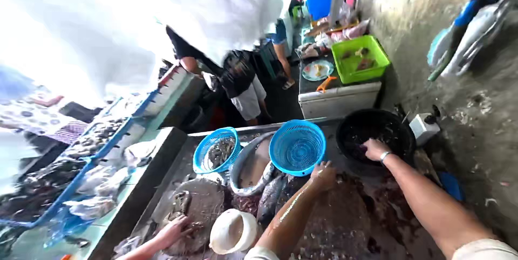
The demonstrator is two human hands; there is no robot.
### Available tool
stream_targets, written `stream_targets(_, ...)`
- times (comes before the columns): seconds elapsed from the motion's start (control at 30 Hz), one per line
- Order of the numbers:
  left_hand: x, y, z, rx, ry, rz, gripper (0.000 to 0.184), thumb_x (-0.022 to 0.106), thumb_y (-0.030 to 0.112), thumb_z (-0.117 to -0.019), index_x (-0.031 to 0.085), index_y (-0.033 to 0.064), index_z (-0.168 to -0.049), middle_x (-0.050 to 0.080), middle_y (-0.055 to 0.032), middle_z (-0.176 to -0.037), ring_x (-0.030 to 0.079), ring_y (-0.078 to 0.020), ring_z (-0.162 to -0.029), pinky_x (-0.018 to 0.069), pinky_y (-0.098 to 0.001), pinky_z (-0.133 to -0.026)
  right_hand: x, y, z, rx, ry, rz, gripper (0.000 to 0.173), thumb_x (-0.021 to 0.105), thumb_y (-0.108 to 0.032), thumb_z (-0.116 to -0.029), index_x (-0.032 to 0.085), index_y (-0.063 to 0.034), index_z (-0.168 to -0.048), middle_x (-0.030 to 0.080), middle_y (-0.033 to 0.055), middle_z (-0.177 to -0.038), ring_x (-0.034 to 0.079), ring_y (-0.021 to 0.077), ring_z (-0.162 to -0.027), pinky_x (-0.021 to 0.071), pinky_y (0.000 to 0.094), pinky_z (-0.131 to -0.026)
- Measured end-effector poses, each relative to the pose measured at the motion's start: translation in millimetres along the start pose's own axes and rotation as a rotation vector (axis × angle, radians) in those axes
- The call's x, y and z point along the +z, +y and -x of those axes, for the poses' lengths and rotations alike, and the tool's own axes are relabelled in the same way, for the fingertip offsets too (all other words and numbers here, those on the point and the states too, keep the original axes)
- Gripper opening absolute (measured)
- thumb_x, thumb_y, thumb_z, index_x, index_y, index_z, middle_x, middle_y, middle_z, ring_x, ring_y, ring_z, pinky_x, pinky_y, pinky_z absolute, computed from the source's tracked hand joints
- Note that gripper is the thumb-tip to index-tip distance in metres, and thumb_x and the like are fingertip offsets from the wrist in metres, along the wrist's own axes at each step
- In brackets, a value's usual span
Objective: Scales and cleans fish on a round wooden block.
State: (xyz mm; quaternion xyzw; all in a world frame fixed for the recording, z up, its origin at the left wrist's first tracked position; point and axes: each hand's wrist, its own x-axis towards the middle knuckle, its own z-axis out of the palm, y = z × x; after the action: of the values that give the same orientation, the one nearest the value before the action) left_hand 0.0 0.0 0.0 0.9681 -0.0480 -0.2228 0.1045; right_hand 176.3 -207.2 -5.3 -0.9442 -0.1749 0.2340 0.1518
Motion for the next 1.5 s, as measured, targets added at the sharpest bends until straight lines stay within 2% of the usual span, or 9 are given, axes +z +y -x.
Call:
stream_targets(0.17, 12.8, 0.7, 24.2, -0.091, -0.086, 0.120, 0.044, 0.074, 0.032, -0.0881, 0.068, 0.0252, -0.131, 0.054, -0.0110, -0.149, 0.048, -0.0399, -0.138, 0.0440, -0.0705, -0.102, -4.2, 2.9, 29.5, 0.301, 0.280, -0.937, 0.046, 0.079, -0.022, -0.0902, 0.066, 0.0056, -0.125, 0.064, 0.0272, -0.128, 0.061, 0.0394, -0.121, 0.0503, 0.0612, -0.100)
stream_targets(0.3, 24.4, -2.4, 42.1, -0.206, -0.127, 0.151, 0.050, 0.078, 0.027, -0.0842, 0.066, 0.0226, -0.133, 0.048, -0.0205, -0.152, 0.038, -0.0502, -0.142, 0.0378, -0.0772, -0.103, -28.2, -16.8, 66.9, 0.413, 0.256, -1.570, 0.058, 0.067, -0.036, -0.1000, 0.046, -0.0103, -0.147, 0.052, 0.0197, -0.146, 0.061, 0.0411, -0.123, 0.0583, 0.0663, -0.086)
stream_targets(0.43, -2.5, 14.8, 66.5, -0.250, -0.109, 0.172, 0.054, 0.071, 0.024, -0.0893, 0.059, 0.0169, -0.142, 0.043, -0.0226, -0.157, 0.032, -0.0511, -0.147, 0.0294, -0.0786, -0.110, -47.3, -38.8, 113.9, -0.028, 0.425, -0.957, 0.045, 0.071, -0.024, -0.0983, 0.059, 0.0046, -0.132, 0.066, 0.0258, -0.122, 0.070, 0.0364, -0.104, 0.0610, 0.0554, -0.085)
stream_targets(0.57, 28.1, 20.2, 65.9, -0.204, 0.100, 0.271, 0.051, 0.078, 0.029, -0.0888, 0.065, 0.0193, -0.138, 0.051, -0.0242, -0.148, 0.041, -0.0501, -0.140, 0.0376, -0.0747, -0.105, -75.0, -25.5, 167.7, -0.370, 0.472, -0.190, 0.029, 0.077, -0.019, -0.0923, 0.070, 0.0060, -0.106, 0.070, 0.0289, -0.105, 0.067, 0.0455, -0.106, 0.0499, 0.0663, -0.095)
stream_targets(0.93, 144.7, 160.2, 38.4, 0.336, 0.164, 0.160, 0.049, 0.072, 0.031, -0.0920, 0.064, 0.0205, -0.139, 0.045, -0.0090, -0.159, 0.031, -0.0347, -0.152, 0.0149, -0.0618, -0.126, -102.4, -56.9, 282.7, -0.405, -0.350, 0.602, 0.031, 0.081, -0.013, -0.0868, 0.078, -0.0257, -0.115, 0.076, 0.0050, -0.101, 0.072, 0.0302, -0.097, 0.0573, 0.0611, -0.085)
stream_targets(1.07, 172.4, 179.2, 66.2, 0.112, -0.035, 0.658, 0.046, 0.062, 0.025, -0.0995, 0.059, 0.0048, -0.141, 0.058, -0.0158, -0.147, 0.051, -0.0316, -0.139, 0.0427, -0.0518, -0.115, -49.9, -60.1, 294.6, -0.543, -0.577, 0.795, 0.017, 0.077, -0.012, -0.0853, 0.080, -0.0245, -0.096, 0.075, 0.0010, -0.090, 0.071, 0.0262, -0.090, 0.0550, 0.0573, -0.085)
stream_targets(1.27, 196.4, 129.4, 95.9, 0.313, 0.050, 0.339, 0.063, 0.057, 0.032, -0.1024, 0.039, 0.0123, -0.160, 0.021, -0.0033, -0.172, 0.006, -0.0255, -0.161, 0.0015, -0.0516, -0.130, -23.2, -50.8, 298.3, -0.576, -0.770, 0.971, 0.013, 0.067, -0.009, -0.0947, 0.078, -0.0139, -0.098, 0.074, 0.0097, -0.101, 0.067, 0.0342, -0.106, 0.0462, 0.0622, -0.098)
stream_targets(1.4, 213.8, 47.5, 176.8, 0.118, 0.318, 0.158, 0.072, 0.041, 0.062, -0.1035, 0.028, 0.0268, -0.165, 0.018, -0.0004, -0.173, 0.011, -0.0257, -0.160, 0.0092, -0.0621, -0.127, -71.6, -37.3, 269.1, -0.593, -0.526, 0.770, 0.012, 0.080, -0.008, -0.0826, 0.079, -0.0181, -0.089, 0.074, 0.0039, -0.087, 0.071, 0.0282, -0.089, 0.0550, 0.0564, -0.084)
stream_targets(1.5, 209.6, -35.6, 203.3, -0.291, 0.471, 0.096, 0.083, 0.037, 0.068, -0.1010, 0.029, 0.0147, -0.164, 0.022, -0.0124, -0.171, 0.018, -0.0354, -0.158, 0.0148, -0.0662, -0.124, -137.3, -59.3, 247.1, -0.522, -0.408, 0.620, 0.009, 0.083, -0.013, -0.0851, 0.075, -0.0177, -0.086, 0.072, 0.0029, -0.084, 0.071, 0.0264, -0.083, 0.0581, 0.0563, -0.075)
